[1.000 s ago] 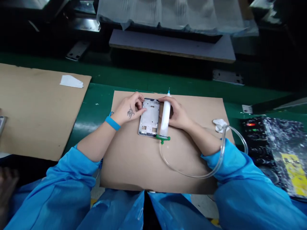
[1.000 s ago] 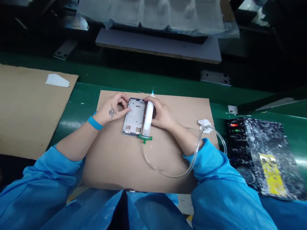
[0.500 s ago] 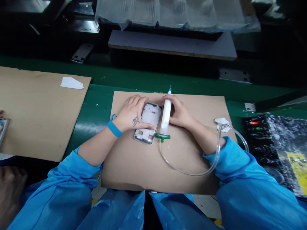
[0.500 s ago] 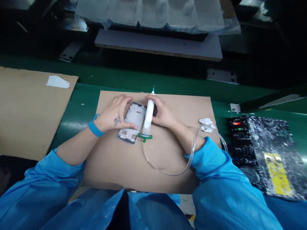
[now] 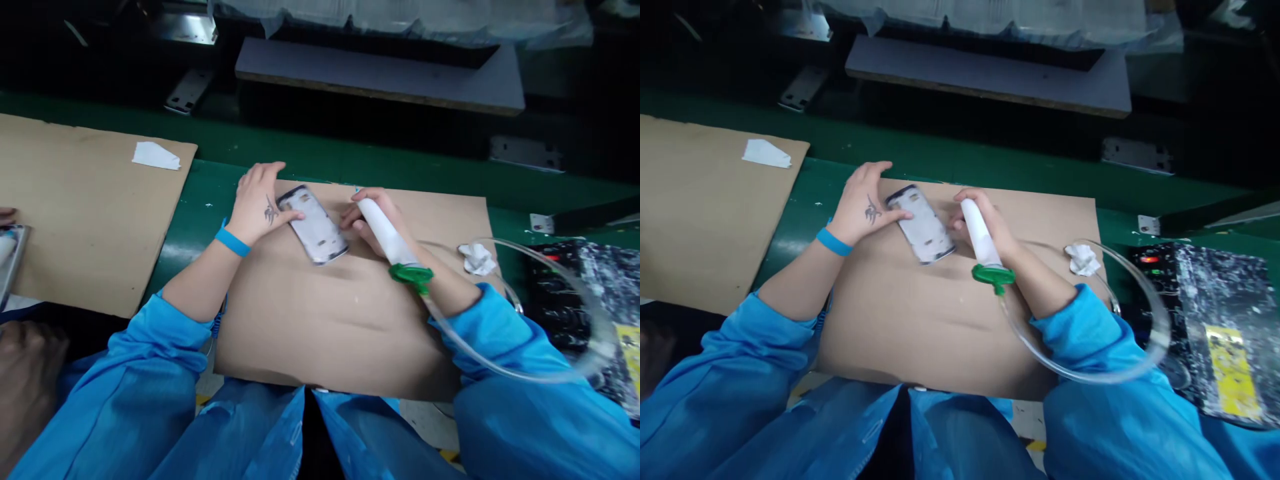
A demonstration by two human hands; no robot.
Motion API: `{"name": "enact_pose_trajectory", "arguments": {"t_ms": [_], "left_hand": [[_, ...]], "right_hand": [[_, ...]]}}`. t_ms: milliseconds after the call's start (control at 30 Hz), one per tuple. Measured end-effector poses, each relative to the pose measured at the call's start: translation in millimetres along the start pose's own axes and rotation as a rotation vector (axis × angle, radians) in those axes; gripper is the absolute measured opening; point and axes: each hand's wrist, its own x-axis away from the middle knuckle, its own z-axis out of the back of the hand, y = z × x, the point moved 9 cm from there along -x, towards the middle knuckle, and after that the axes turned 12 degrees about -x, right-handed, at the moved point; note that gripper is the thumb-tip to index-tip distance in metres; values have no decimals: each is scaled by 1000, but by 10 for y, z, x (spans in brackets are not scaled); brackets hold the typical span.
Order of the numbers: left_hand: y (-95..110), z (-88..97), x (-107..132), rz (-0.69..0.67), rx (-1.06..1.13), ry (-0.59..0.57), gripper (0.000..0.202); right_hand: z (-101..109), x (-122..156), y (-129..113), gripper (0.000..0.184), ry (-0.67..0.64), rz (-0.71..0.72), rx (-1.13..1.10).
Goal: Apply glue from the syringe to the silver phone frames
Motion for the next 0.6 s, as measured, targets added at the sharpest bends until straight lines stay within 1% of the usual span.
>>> {"name": "enact_pose_trajectory", "arguments": {"t_ms": [33, 67, 100, 167, 233, 267, 333, 400, 467, 600], "left_hand": [[-76, -2, -3, 59, -25, 19, 108], [-117, -21, -1, 92, -41, 11, 101], [-120, -52, 3, 95, -48, -18, 92], [-19, -111, 21, 24, -28, -95, 81], [149, -138, 54, -86, 24, -162, 82], [237, -151, 76, -143, 53, -202, 83], [381, -185, 123, -233, 95, -283, 79], [474, -222, 159, -292, 113, -344, 68], [531, -248, 177, -328, 117, -362, 62], [563, -257, 174, -328, 98, -309, 50]], "right_hand": [[-13, 16, -21, 56, -5, 19, -5], [-14, 26, -41, 54, 7, 36, -24], [-3, 28, -54, 54, 35, 44, -46], [37, 15, -62, 62, 106, 41, -90], [110, -4, -44, 73, 201, 18, -137], [149, -10, -22, 75, 244, -4, -159], [228, -10, 27, 68, 325, -54, -194], [274, 0, 54, 58, 374, -95, -202], [271, 11, 41, 53, 383, -118, -197], [151, 47, -11, 54, 348, -172, -266]]}}
